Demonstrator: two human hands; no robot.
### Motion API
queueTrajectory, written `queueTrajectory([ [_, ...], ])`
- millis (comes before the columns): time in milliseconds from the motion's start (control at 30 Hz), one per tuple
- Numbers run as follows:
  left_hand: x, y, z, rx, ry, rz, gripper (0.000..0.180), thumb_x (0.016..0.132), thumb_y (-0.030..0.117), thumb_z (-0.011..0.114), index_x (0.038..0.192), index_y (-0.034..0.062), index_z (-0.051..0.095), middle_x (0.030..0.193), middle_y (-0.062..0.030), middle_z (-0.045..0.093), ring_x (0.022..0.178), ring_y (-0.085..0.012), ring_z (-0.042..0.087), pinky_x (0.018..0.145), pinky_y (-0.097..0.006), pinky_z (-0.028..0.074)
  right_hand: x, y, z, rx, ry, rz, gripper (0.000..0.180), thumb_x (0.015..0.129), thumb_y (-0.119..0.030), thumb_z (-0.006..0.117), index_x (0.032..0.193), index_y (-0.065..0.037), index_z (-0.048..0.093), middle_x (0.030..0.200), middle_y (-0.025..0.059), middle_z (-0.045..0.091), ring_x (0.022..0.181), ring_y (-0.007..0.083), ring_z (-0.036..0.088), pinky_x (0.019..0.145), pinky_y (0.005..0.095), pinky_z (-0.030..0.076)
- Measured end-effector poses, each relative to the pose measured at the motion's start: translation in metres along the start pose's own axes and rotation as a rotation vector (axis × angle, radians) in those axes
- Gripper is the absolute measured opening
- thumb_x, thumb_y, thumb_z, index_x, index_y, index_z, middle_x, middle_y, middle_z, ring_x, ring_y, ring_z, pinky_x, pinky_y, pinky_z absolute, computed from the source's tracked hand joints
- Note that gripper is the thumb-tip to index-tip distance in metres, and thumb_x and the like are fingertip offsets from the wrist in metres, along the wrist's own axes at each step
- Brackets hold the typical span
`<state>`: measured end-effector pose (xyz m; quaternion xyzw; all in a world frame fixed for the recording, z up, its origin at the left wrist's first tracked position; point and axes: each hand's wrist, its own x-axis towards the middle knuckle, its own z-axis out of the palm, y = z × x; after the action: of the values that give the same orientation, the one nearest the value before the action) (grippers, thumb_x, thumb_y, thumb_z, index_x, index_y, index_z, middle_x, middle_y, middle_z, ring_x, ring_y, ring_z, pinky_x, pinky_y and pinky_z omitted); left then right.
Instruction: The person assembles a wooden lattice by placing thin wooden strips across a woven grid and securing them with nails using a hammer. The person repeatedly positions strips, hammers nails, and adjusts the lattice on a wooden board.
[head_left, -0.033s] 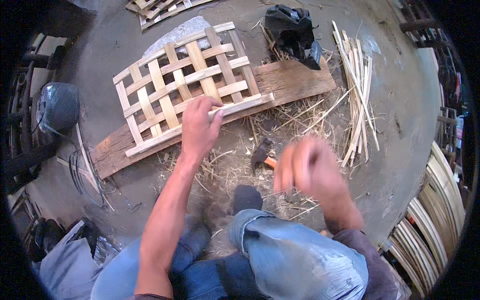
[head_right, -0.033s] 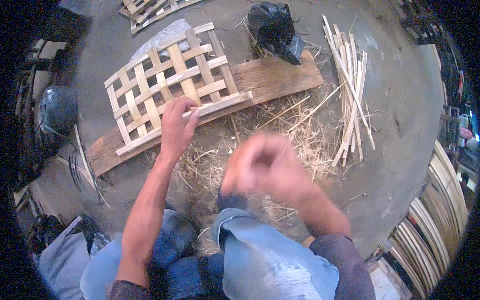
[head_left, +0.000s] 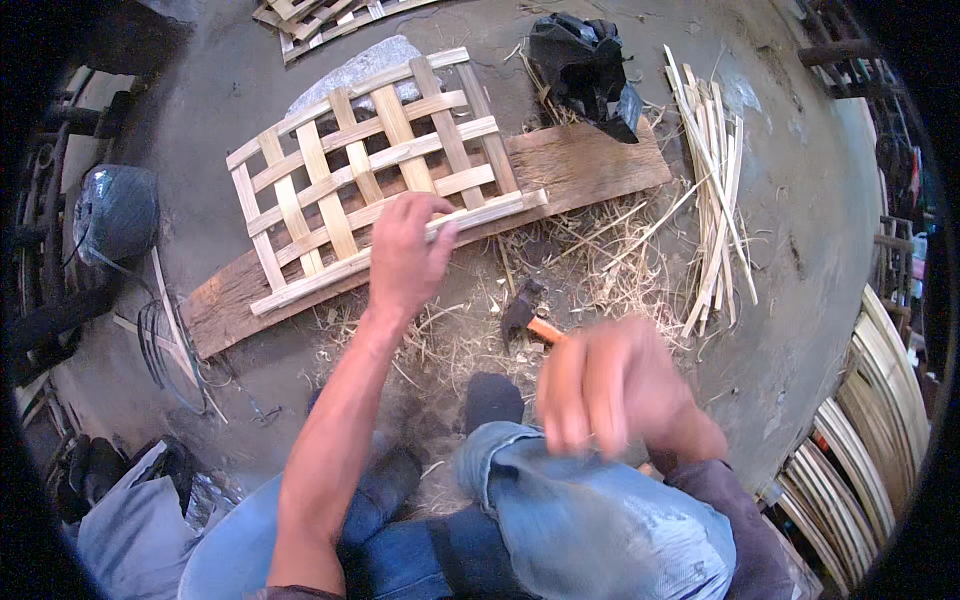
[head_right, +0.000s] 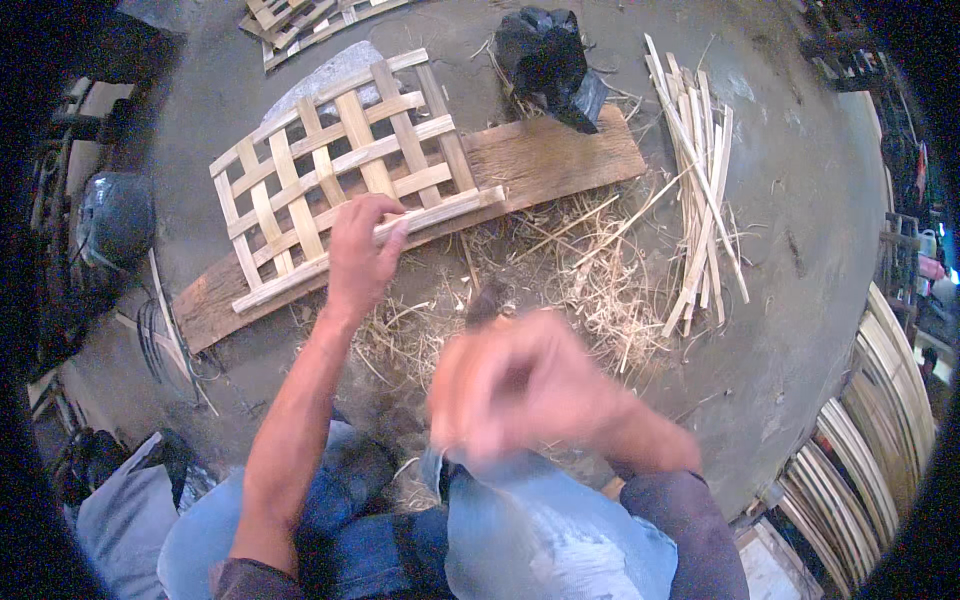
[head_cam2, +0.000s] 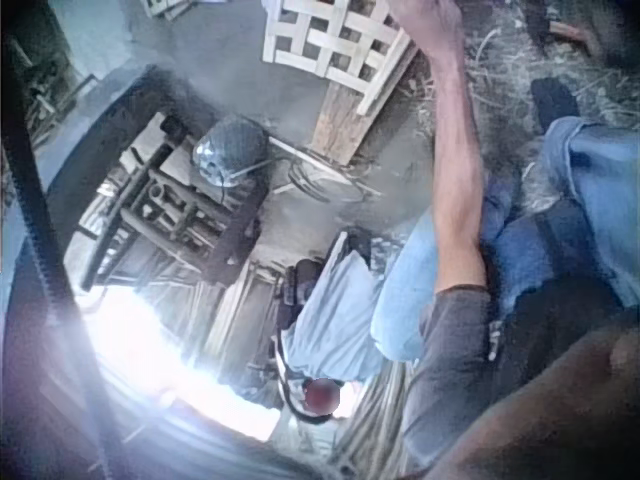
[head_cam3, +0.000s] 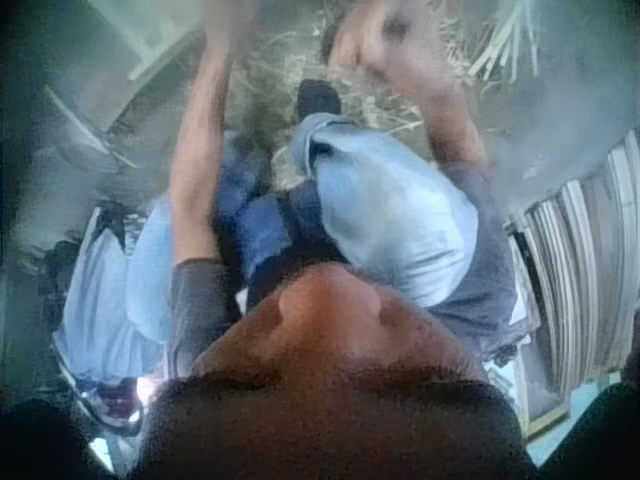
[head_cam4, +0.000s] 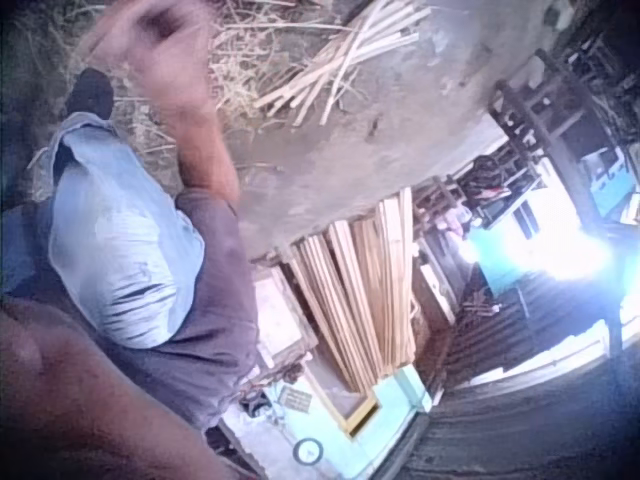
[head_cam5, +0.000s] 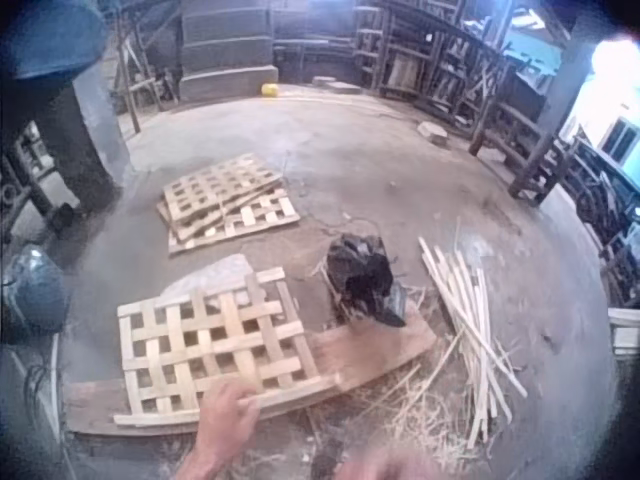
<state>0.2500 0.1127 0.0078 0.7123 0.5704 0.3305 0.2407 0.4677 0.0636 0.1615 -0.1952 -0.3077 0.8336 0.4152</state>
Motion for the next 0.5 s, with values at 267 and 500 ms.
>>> queueTrajectory([
  [267,0.020,0.026,0.041,0.224,-0.102,0.085,0.044,0.081,0.029,0.078,0.117,0.0104,0.063,0.110,-0.0076,0.062,0.105,-0.0284,0.057,0.090,-0.042,0.044,0.006,0.014,0.035,0.370,-0.559,-0.086,0.017,0.080,-0.001,0.083,0.093,0.001,0.073,0.089,0.0144,0.073,0.079,0.0259,0.071,0.067,0.0316,0.055],
  [500,0.026,0.020,0.051,0.225,-0.053,0.077,0.032,0.079,0.025,0.079,0.105,0.0113,0.066,0.105,-0.0055,0.063,0.101,-0.0276,0.057,0.087,-0.042,0.045,-0.005,0.023,0.053,0.570,-0.530,-0.095,0.017,0.081,-0.002,0.082,0.092,-0.002,0.070,0.087,0.0112,0.071,0.076,0.0226,0.068,0.060,0.0328,0.052],
])
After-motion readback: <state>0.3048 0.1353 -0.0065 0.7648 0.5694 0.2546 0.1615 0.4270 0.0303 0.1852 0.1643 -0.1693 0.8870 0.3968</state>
